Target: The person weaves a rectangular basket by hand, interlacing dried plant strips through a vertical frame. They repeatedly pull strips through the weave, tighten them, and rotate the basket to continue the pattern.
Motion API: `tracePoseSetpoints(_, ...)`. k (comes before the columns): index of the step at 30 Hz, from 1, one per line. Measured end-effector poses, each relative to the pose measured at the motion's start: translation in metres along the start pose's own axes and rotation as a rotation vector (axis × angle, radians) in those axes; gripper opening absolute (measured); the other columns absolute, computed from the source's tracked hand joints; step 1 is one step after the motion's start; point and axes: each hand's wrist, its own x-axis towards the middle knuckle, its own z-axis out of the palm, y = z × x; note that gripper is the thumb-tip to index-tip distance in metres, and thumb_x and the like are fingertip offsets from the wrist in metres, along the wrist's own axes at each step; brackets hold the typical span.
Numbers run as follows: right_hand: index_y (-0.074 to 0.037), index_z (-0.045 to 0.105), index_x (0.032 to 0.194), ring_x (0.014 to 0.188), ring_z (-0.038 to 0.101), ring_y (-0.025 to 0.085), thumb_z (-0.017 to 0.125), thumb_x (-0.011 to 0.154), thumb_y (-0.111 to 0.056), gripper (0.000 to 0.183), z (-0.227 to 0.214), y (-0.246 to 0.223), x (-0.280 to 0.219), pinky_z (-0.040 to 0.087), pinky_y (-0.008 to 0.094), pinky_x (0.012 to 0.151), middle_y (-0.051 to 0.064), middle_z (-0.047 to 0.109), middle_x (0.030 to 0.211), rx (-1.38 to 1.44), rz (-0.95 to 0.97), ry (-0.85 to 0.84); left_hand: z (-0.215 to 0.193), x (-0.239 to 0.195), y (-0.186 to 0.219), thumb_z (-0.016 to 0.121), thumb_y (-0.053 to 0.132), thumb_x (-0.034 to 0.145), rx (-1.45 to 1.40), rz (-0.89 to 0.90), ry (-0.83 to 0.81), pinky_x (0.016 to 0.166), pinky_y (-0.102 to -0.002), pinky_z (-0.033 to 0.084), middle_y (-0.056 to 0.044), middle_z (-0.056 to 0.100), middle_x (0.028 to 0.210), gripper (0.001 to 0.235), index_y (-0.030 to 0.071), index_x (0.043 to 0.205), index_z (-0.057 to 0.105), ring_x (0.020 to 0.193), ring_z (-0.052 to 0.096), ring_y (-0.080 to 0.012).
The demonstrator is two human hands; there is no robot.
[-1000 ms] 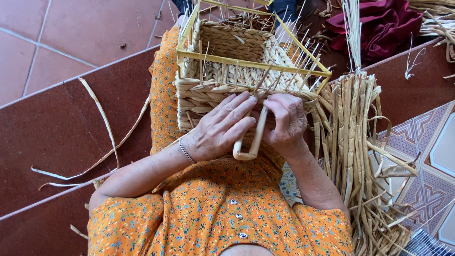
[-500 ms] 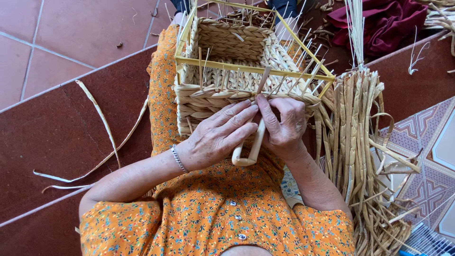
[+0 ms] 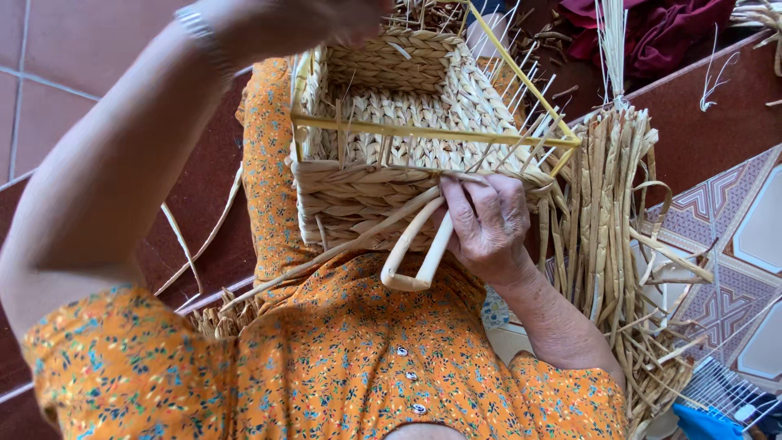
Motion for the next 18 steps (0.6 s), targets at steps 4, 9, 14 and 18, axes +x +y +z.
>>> tracePoseSetpoints(4,-0.001,0.069,0.124,0.101,0.056,0.031,0.077,0.091,-0.025,0.042,0.003,0.001,0.001,0.05,0.047,0.087,0.012,0.06,0.111,-0.04,0.024,-0.01,0.049,0.052,0.009,0.07,0.009,0.086,0.106,-0.054,-0.597,0.072,-0.034,0.063,-0.004,0.079,0.096,0.025,0.014,0.11,0.078,0.079,0.076,-0.0156)
tracePoseSetpoints(9,-0.002,0.069,0.125,0.104,0.055,0.032,0.074,0.092,-0.025,0.04,-0.001,0.0,0.001,0.049,0.048,0.089,0.012,0.058,0.111,-0.075,0.046,-0.05,0.093,0.07,0.023,0.074,0.005,0.084,-0.338,-0.208,-0.91,0.069,-0.031,0.066,-0.011,0.082,0.092,0.024,0.006,0.108,0.08,0.077,0.079,-0.0151)
tracePoseSetpoints(14,-0.003,0.07,0.123,0.102,0.054,0.034,0.075,0.091,-0.025,0.039,-0.001,-0.003,0.001,0.047,0.049,0.087,0.014,0.058,0.111,-0.058,0.063,-0.059,0.096,0.059,0.011,0.078,0.007,0.082,-0.395,-0.104,-0.853,0.067,-0.03,0.065,-0.007,0.08,0.087,0.024,0.006,0.106,0.079,0.076,0.076,-0.0112)
tracePoseSetpoints(18,-0.004,0.068,0.122,0.104,0.057,0.034,0.078,0.088,-0.021,0.039,0.002,-0.005,-0.001,0.051,0.048,0.093,0.014,0.059,0.109,0.013,0.095,-0.006,0.096,0.055,0.012,0.081,0.009,0.082,-0.425,-0.092,-0.885,0.066,-0.029,0.064,-0.006,0.079,0.084,0.022,0.005,0.103,0.08,0.074,0.075,-0.0123)
